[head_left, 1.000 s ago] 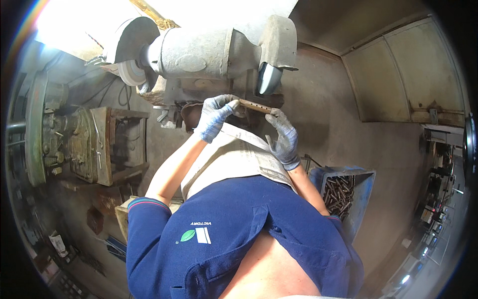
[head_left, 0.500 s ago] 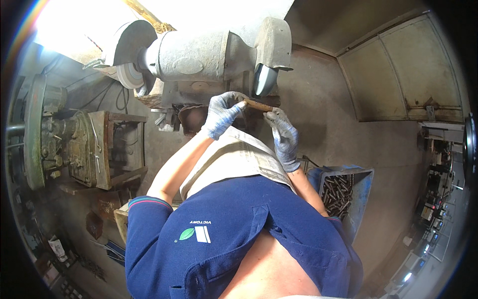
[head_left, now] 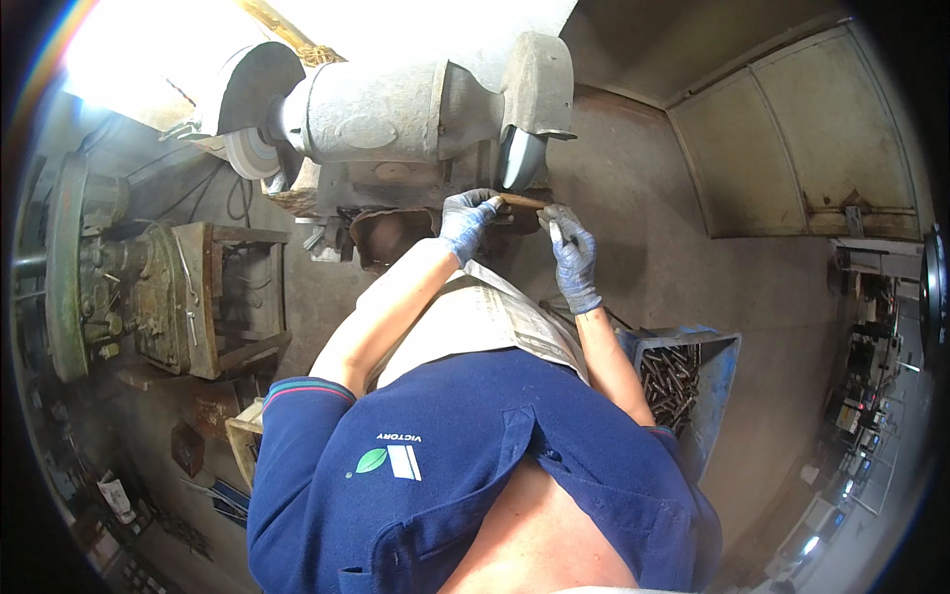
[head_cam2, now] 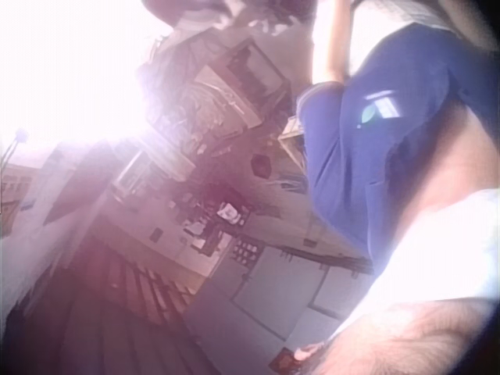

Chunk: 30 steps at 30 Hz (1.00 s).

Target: The person takes metal tubes from a crate and holds them against a rotating grinding wheel by hand. The person rotates the tubes to grind different sections of the surface before returning them to a separate container.

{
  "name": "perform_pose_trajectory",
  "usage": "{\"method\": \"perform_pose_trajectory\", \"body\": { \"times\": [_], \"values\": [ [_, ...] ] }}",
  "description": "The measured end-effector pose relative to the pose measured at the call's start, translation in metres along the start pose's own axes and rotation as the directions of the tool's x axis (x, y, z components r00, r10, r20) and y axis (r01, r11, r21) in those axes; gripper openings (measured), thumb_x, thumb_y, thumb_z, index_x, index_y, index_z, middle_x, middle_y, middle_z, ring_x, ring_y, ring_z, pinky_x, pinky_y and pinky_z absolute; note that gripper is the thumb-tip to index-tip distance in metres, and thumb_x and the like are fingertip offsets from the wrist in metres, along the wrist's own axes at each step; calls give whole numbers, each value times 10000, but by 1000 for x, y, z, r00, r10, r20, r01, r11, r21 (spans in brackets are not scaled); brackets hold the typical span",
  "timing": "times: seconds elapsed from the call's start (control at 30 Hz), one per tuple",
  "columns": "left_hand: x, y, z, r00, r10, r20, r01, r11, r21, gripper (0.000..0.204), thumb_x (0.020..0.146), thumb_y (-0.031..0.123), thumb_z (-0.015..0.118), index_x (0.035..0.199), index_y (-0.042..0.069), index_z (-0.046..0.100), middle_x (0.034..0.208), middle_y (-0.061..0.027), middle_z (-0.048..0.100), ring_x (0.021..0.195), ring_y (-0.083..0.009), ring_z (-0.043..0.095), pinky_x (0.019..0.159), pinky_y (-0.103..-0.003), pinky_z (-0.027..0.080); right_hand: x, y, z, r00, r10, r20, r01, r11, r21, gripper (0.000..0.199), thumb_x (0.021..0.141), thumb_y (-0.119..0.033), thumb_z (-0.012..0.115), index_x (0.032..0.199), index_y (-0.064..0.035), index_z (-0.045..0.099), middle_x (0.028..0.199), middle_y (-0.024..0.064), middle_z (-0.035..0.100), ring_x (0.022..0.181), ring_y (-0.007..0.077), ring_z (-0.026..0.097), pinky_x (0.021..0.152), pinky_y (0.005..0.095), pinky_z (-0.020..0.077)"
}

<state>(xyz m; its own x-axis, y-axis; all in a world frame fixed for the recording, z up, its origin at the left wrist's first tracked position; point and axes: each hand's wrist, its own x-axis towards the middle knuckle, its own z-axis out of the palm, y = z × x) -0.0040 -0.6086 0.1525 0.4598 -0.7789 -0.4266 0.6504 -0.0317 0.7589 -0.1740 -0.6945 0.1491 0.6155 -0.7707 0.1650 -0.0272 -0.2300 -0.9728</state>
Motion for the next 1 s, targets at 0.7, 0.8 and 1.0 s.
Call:
{"method": "perform_pose_trajectory", "body": {
  "times": [0.7, 0.8, 1.0],
  "values": [
    [9, 14, -18, 994, 39, -107, -30, 996, 78, 83, 847, 25, 588, 850, -50, 623, 754, -107, 645, 631, -170, 632, 568, -252, 524, 11, 14, 35, 985, 168, -38, -151, 948, 281, 186, 879, -84, 558, 1007, 33, 626, 1010, 128, 635, 947, 196, 600, 882, 311, 466],
    [22, -2, -4, 995, 17, -100, -13, 999, 34, 100, 844, 57, 608, 818, -38, 623, 720, -88, 645, 591, -147, 613, 539, -250, 497, 9, 20, 16, 976, 211, -54, -190, 945, 265, 245, 900, -141, 543, 1031, 56, 609, 1013, 149, 634, 950, 219, 610, 900, 332, 475],
    [28, -7, 3, 994, -47, -96, 41, 997, -66, 83, 831, 26, 613, 826, -56, 612, 716, -113, 639, 586, -185, 623, 494, -279, 501, 10, 21, 7, 970, 232, -71, -211, 953, 217, 235, 893, -161, 562, 998, 35, 636, 979, 119, 649, 913, 185, 617, 866, 302, 485]
  ]
}}
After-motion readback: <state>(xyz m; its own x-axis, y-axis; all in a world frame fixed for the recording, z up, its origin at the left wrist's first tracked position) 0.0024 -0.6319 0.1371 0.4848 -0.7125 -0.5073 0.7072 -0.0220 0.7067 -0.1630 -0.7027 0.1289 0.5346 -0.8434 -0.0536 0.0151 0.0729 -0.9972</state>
